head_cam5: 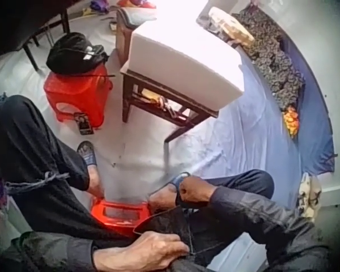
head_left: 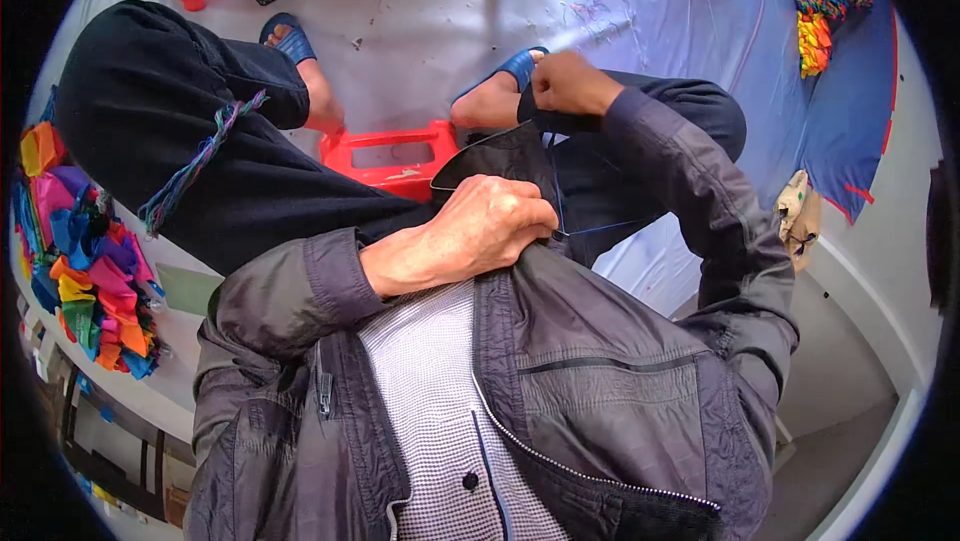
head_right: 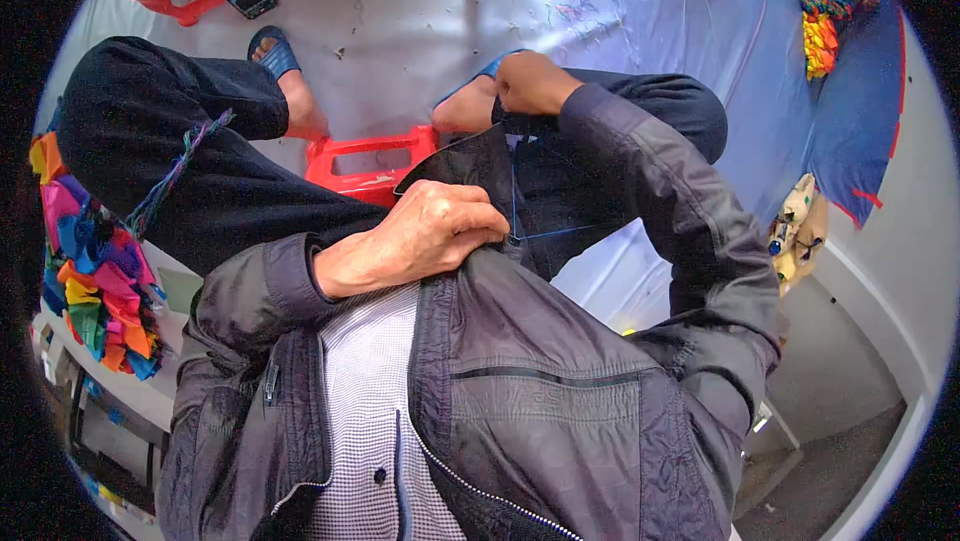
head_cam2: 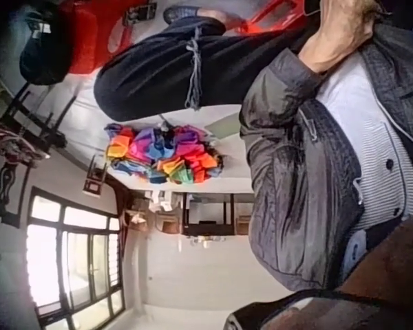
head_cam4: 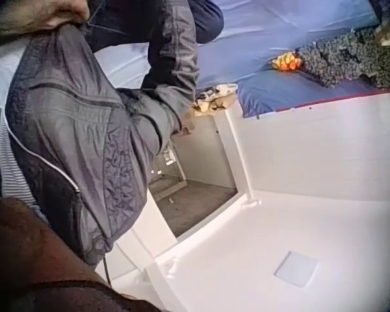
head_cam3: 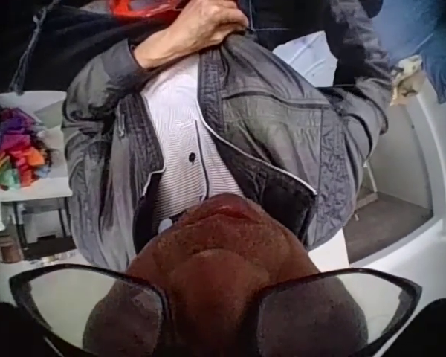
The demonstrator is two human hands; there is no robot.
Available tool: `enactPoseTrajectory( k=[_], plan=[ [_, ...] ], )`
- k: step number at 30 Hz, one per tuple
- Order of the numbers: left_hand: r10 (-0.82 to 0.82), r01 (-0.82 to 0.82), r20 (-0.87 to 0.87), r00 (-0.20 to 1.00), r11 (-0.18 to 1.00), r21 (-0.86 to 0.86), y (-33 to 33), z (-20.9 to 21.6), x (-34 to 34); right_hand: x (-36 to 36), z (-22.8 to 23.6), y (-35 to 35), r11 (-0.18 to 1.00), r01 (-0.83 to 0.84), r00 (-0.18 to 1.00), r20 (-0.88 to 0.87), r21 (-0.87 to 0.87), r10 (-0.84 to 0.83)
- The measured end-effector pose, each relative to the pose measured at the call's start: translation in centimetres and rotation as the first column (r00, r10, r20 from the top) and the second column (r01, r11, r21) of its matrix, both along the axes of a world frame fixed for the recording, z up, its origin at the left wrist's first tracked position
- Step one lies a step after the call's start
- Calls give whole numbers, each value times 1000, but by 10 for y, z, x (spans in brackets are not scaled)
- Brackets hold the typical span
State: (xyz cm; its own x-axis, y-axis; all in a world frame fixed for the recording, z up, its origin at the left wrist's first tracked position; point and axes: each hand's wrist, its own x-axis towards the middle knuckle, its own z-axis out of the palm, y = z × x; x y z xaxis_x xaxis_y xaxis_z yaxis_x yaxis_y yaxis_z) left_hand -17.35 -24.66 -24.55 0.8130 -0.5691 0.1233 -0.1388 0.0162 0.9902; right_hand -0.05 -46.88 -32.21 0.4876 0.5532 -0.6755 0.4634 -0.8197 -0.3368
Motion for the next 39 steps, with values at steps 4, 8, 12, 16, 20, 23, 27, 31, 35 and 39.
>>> enactPoseTrajectory(
  k=[4,8,12,16,20,23,27,31,35,39],
  plan=[
    [15,-15,-37,999,1000,7,0,-6,-1,-22,-35,-1,978,-178,981,63,-111,186],
    [36,-35,-68,997,999,11,1,-11,-4,-34,-43,8,957,-169,985,-20,-235,169],
    [31,-31,-74,997,1000,1,-2,-12,-3,-34,-67,-8,954,-241,968,-117,-180,222],
    [35,-36,-78,996,999,-5,-2,-13,-1,-35,-78,-11,982,-72,992,-115,-174,52],
    [41,-40,-92,995,999,6,1,-13,2,-15,-56,7,868,490,809,-332,-73,-485],
    [37,-36,-88,995,999,21,1,-11,2,9,-18,23,569,816,531,-521,102,-668],
    [30,-27,-77,997,999,40,0,-13,-2,25,62,33,211,917,395,-690,339,-606],
    [0,3,-52,999,999,44,-3,-13,-3,15,124,16,-2,865,440,-760,502,-478],
    [-52,54,-49,997,998,39,-3,-5,2,-1,167,-22,-130,772,453,-682,622,-575],
    [-88,90,-60,994,995,41,0,18,10,-44,211,-66,-123,715,297,-458,689,-838]
  ],
)
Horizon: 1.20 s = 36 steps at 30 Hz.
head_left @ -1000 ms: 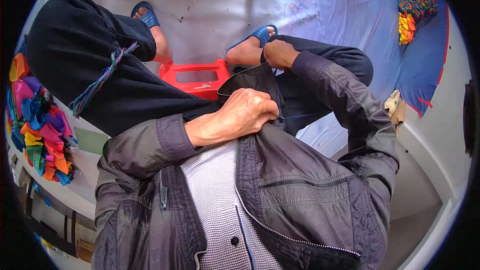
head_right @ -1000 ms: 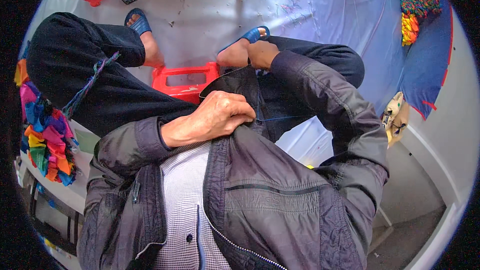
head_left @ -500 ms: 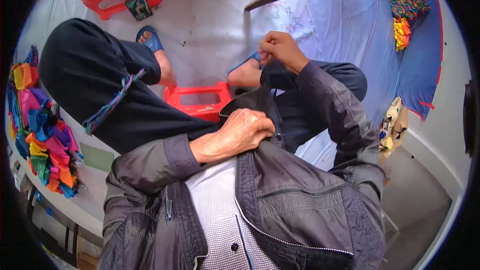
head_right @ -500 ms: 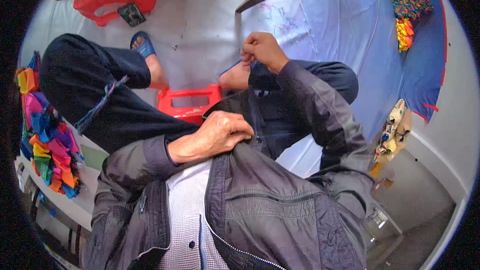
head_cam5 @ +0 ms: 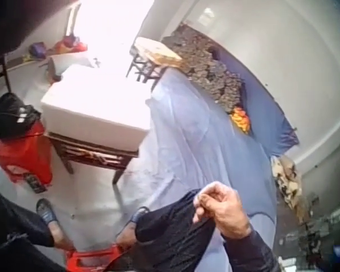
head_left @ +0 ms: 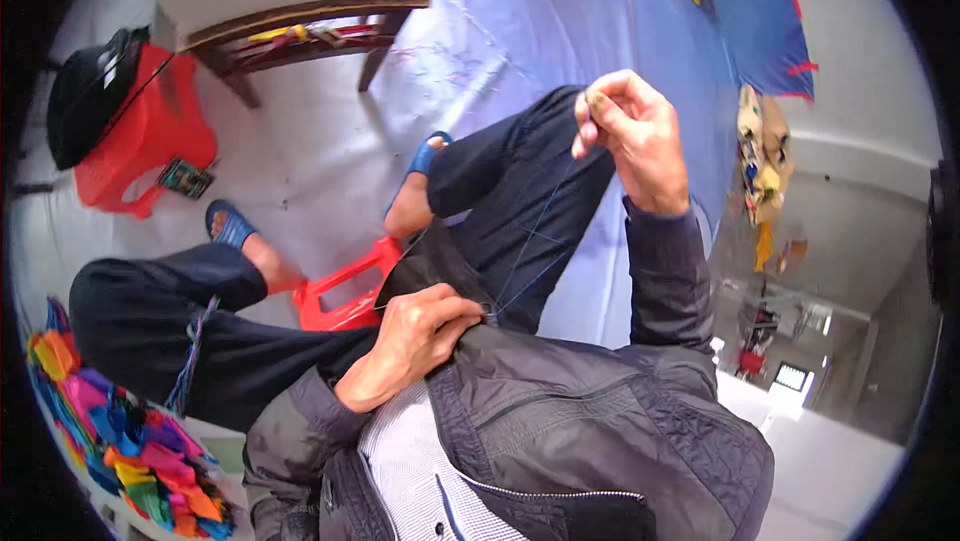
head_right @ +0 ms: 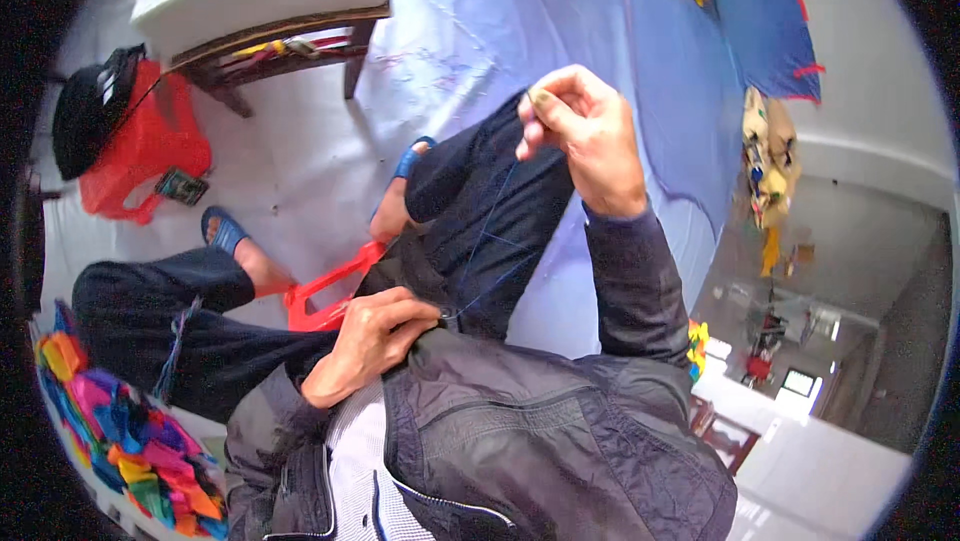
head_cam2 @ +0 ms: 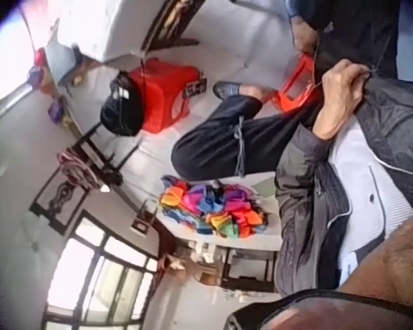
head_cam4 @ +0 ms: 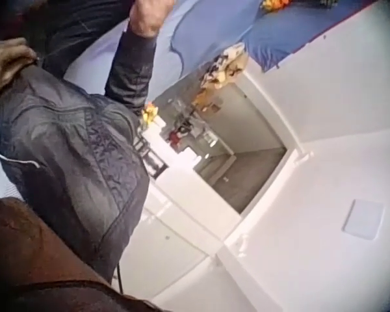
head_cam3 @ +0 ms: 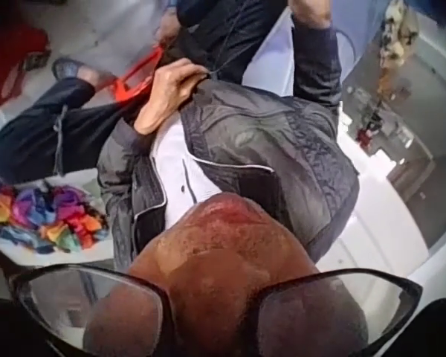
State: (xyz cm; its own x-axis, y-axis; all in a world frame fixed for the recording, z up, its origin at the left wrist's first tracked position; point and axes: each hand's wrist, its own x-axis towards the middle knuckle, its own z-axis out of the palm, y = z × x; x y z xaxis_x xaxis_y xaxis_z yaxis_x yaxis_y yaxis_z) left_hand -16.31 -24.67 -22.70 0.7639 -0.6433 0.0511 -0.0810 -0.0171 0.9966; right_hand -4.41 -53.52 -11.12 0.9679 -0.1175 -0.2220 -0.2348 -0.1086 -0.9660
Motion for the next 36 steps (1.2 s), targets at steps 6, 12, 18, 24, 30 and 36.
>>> enactPoseTrajectory(
  k=[6,12,18,24,30,36],
  plan=[
    [-42,43,28,999,999,-16,-9,4,0,-65,0,-41,937,166,973,-103,-307,-206],
    [-71,72,-13,997,997,35,-12,10,0,-80,-11,-45,709,218,955,-4,-670,-297],
    [-74,75,-19,997,994,79,-12,8,-4,-63,-13,-28,316,320,929,361,-893,79],
    [-32,33,-13,999,998,53,-10,6,-7,-49,-24,-23,205,292,927,329,-934,179],
    [-26,27,-5,1000,999,38,-7,4,-6,-43,-26,-21,191,289,917,328,-938,227],
    [-32,32,-9,999,999,40,-7,1,-7,-42,-27,-20,106,266,915,285,-958,285]
  ],
)
